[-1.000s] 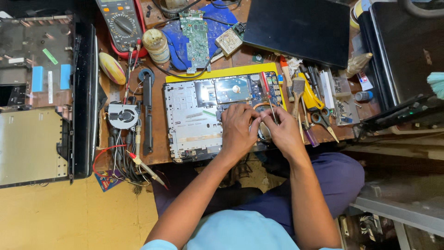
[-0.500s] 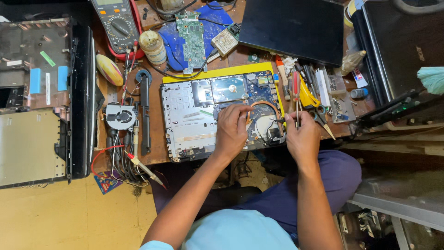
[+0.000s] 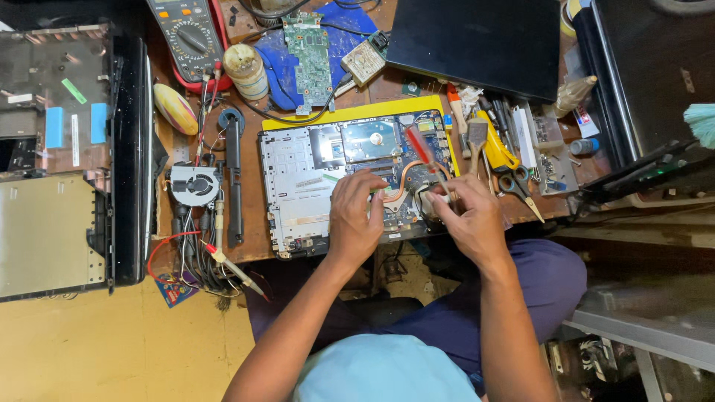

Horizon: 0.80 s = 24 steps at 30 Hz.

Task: The person uses a screwdriver to remove screws from a laptop's internal components, including the fan and hard drive, then lifts the motherboard out of the chassis.

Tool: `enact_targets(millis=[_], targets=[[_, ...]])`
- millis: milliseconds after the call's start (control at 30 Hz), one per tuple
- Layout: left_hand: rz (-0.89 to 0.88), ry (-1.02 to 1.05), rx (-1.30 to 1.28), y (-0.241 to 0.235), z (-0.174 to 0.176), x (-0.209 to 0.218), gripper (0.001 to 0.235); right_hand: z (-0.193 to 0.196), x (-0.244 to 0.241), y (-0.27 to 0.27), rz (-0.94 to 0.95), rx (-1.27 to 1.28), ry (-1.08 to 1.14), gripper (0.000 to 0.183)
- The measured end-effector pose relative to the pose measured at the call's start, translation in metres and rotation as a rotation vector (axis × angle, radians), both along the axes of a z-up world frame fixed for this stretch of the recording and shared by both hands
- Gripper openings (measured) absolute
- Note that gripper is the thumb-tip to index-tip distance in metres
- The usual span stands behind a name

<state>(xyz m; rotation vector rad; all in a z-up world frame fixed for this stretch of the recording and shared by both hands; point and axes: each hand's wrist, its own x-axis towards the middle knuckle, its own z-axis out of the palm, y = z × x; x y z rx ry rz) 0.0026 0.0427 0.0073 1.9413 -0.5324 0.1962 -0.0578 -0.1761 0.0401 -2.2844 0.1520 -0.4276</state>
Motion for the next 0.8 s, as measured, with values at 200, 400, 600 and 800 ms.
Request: enact_targets(millis=[200, 400, 600, 800], targets=[[0.048, -0.055, 0.0, -0.001, -0.039, 0.006, 0.008, 0.006, 0.007, 0.003, 0.33, -0.093, 0.138, 0.013], [0.049, -0.066, -0.012, 0.002, -0.021, 0.004, 0.014, 0.023, 0.015, 0.005, 0.414, -0.122, 0.196, 0.013], [0.063, -0.11, -0.029, 0.0, -0.027, 0.004, 0.014, 0.016, 0.022, -0.005, 0.463, -0.164, 0.277, 0.011], [0.046, -0.042, -0.02, 0.002, -0.021, 0.003, 0.019, 0.026, 0.033, -0.003, 0.525, -0.11, 0.324, 0.011]])
